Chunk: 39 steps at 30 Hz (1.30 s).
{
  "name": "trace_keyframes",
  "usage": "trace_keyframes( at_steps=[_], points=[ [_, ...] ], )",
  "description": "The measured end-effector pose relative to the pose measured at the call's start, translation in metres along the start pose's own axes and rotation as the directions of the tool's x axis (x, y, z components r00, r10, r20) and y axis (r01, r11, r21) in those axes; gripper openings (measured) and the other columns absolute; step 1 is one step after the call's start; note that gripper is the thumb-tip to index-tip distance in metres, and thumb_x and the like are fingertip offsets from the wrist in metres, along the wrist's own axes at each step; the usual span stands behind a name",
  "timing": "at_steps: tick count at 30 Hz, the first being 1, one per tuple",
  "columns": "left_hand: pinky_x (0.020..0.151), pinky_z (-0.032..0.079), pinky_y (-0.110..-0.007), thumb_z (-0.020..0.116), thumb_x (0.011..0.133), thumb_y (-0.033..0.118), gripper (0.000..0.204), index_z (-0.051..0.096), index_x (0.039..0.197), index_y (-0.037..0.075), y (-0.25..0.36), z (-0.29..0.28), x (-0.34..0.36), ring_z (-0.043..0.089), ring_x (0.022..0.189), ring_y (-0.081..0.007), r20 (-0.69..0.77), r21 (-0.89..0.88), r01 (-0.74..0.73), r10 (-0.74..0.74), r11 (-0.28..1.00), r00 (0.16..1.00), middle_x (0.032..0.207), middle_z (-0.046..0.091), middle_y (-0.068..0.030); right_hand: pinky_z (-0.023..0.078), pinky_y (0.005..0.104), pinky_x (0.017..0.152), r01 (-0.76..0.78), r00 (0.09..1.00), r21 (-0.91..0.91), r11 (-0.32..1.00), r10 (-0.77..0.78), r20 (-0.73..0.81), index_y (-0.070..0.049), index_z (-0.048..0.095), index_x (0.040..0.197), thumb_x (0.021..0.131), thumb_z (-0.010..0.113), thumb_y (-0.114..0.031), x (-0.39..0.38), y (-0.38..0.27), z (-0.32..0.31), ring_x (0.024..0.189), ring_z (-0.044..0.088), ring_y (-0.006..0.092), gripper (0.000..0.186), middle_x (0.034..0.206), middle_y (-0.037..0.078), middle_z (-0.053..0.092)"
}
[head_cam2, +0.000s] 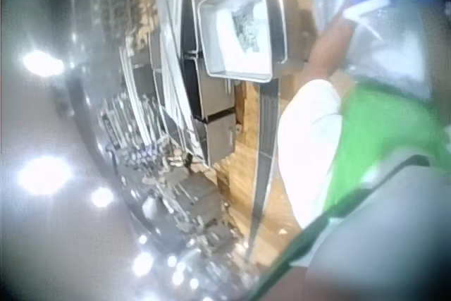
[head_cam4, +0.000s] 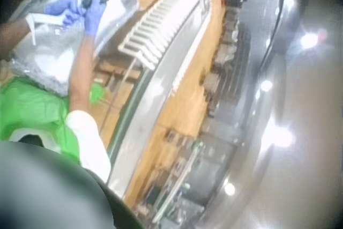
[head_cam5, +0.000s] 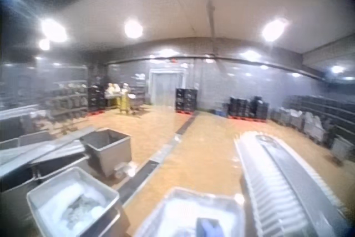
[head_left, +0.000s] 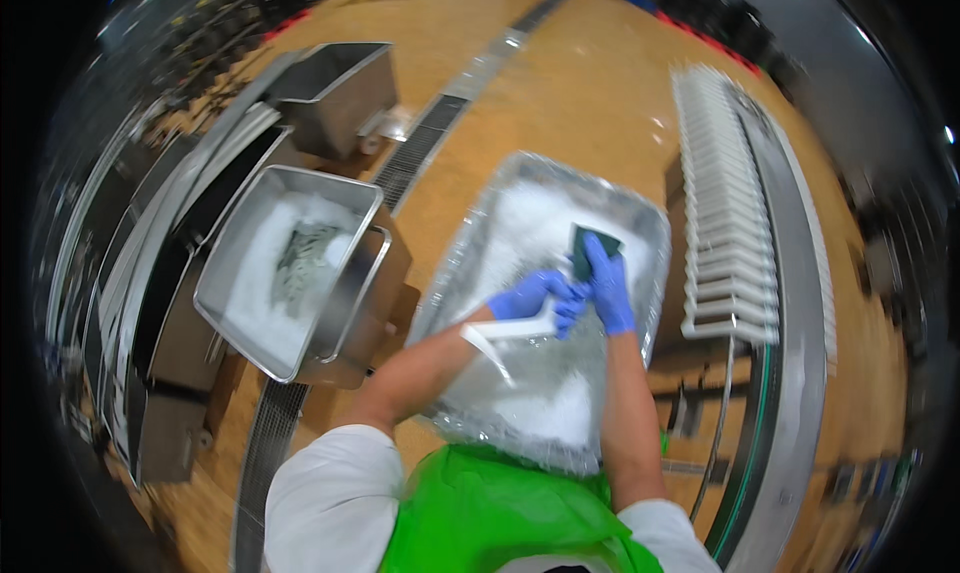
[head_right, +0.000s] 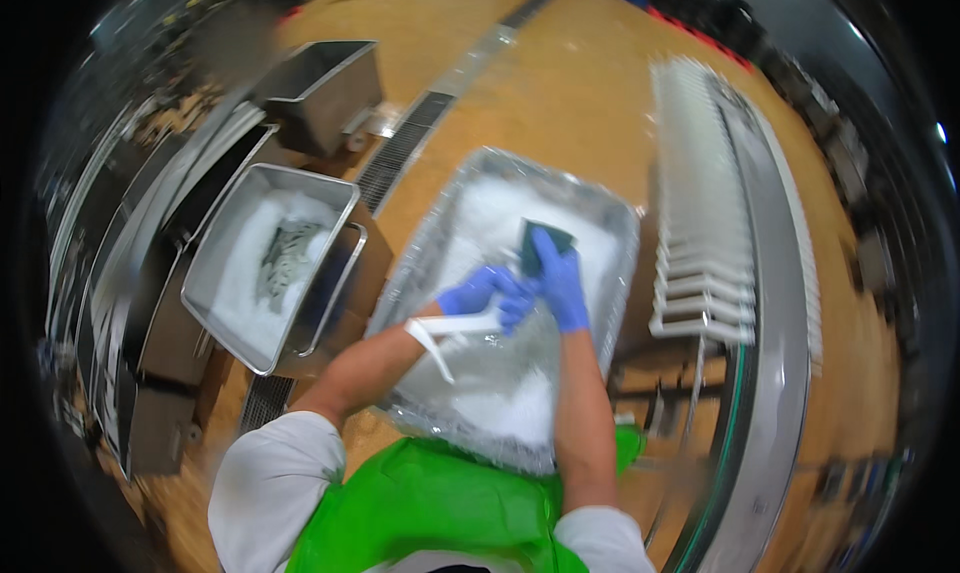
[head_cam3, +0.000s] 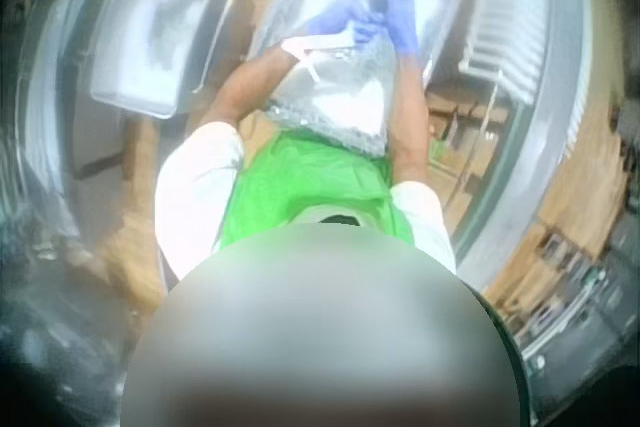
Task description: The person repeatedly scrubs white plastic parts with a green sponge in a soapy water tub, rinses them, and places them on a conveyor belt. The process is repeated for multiple parts throughout the clip.
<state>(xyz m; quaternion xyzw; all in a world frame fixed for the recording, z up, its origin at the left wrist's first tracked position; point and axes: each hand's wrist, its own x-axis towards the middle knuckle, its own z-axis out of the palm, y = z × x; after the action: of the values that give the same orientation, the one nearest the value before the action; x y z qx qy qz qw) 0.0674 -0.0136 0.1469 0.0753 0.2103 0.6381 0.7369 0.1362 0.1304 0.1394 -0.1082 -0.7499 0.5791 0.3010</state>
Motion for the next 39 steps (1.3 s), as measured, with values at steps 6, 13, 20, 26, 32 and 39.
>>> trace_keyframes(
  at_steps=[6, 13, 20, 26, 32, 39],
  points=[
    [0.057, 0.056, -0.039, 0.049, 0.085, 0.016, 0.028, 0.054, 0.110, 0.004, 0.020, -0.050, 0.015, 0.060, 0.057, -0.0217, -0.191, 0.332, 0.056, 0.009, 0.942, 0.982, 0.075, 0.057, -0.0104, 0.053, 0.0332, 0.058, -0.378, 0.926, -0.306, 0.874, 0.362, -0.110, 0.001, 0.065, 0.082, 0.091, 0.057, -0.031, 0.002, 0.070, -0.018, 0.062, 0.065, 0.0194, 0.034, 0.072, 0.011, 0.066],
    [0.057, 0.050, -0.034, 0.045, 0.096, 0.027, 0.027, 0.056, 0.099, 0.003, -0.012, -0.159, 0.037, 0.057, 0.062, -0.0181, -0.389, 0.872, 0.235, 0.317, 0.430, 0.865, 0.077, 0.056, -0.0101, 0.053, 0.0450, 0.083, -0.172, 0.796, -0.900, 0.401, 0.594, 0.113, -0.006, 0.069, 0.102, 0.081, 0.054, -0.013, -0.034, 0.080, 0.005, 0.097, 0.066, 0.0352, 0.027, 0.102, 0.019, 0.068],
    [0.063, 0.047, -0.029, 0.048, 0.097, 0.028, 0.031, 0.055, 0.110, 0.001, 0.006, -0.020, 0.009, 0.055, 0.070, -0.0132, -0.276, 0.929, 0.096, 0.496, 0.357, 0.824, 0.089, 0.057, -0.0069, 0.052, 0.0433, 0.069, -0.060, 0.990, -0.701, 0.710, -0.047, -0.132, -0.019, 0.066, 0.113, 0.083, 0.059, -0.014, -0.021, 0.003, -0.021, 0.079, 0.064, 0.0325, 0.031, 0.090, 0.011, 0.063],
    [0.089, 0.043, -0.041, 0.047, 0.095, 0.029, 0.047, 0.044, 0.131, -0.001, -0.006, -0.063, 0.014, 0.058, 0.100, -0.0297, -0.058, 0.993, -0.022, 0.621, 0.120, 0.782, 0.111, 0.060, -0.0175, 0.052, 0.0370, 0.067, 0.221, 0.963, -0.636, 0.739, -0.267, 0.025, -0.019, 0.067, 0.113, 0.073, 0.063, -0.003, -0.031, -0.019, -0.003, 0.076, 0.062, 0.0297, 0.042, 0.090, 0.011, 0.059],
    [0.089, 0.043, -0.050, 0.044, 0.092, 0.030, 0.047, 0.044, 0.130, 0.003, 0.012, -0.019, 0.002, 0.055, 0.104, -0.0457, 0.019, 0.997, 0.032, 0.634, -0.069, 0.773, 0.111, 0.058, -0.0291, 0.049, 0.0330, 0.064, 0.178, 0.980, -0.356, 0.917, -0.197, -0.017, -0.012, 0.069, 0.106, 0.078, 0.066, 0.004, -0.035, -0.009, -0.009, 0.074, 0.062, 0.0241, 0.032, 0.086, 0.010, 0.059],
    [0.084, 0.045, -0.050, 0.047, 0.090, 0.029, 0.042, 0.049, 0.124, 0.003, 0.011, -0.032, -0.002, 0.056, 0.099, -0.0467, 0.158, 0.976, -0.025, 0.629, -0.215, 0.761, 0.104, 0.059, -0.0287, 0.051, 0.0322, 0.062, 0.260, 0.941, -0.365, 0.894, -0.320, -0.115, -0.011, 0.069, 0.104, 0.078, 0.068, 0.000, -0.025, -0.018, 0.008, 0.069, 0.065, 0.0230, 0.028, 0.085, 0.010, 0.064]
  ],
)
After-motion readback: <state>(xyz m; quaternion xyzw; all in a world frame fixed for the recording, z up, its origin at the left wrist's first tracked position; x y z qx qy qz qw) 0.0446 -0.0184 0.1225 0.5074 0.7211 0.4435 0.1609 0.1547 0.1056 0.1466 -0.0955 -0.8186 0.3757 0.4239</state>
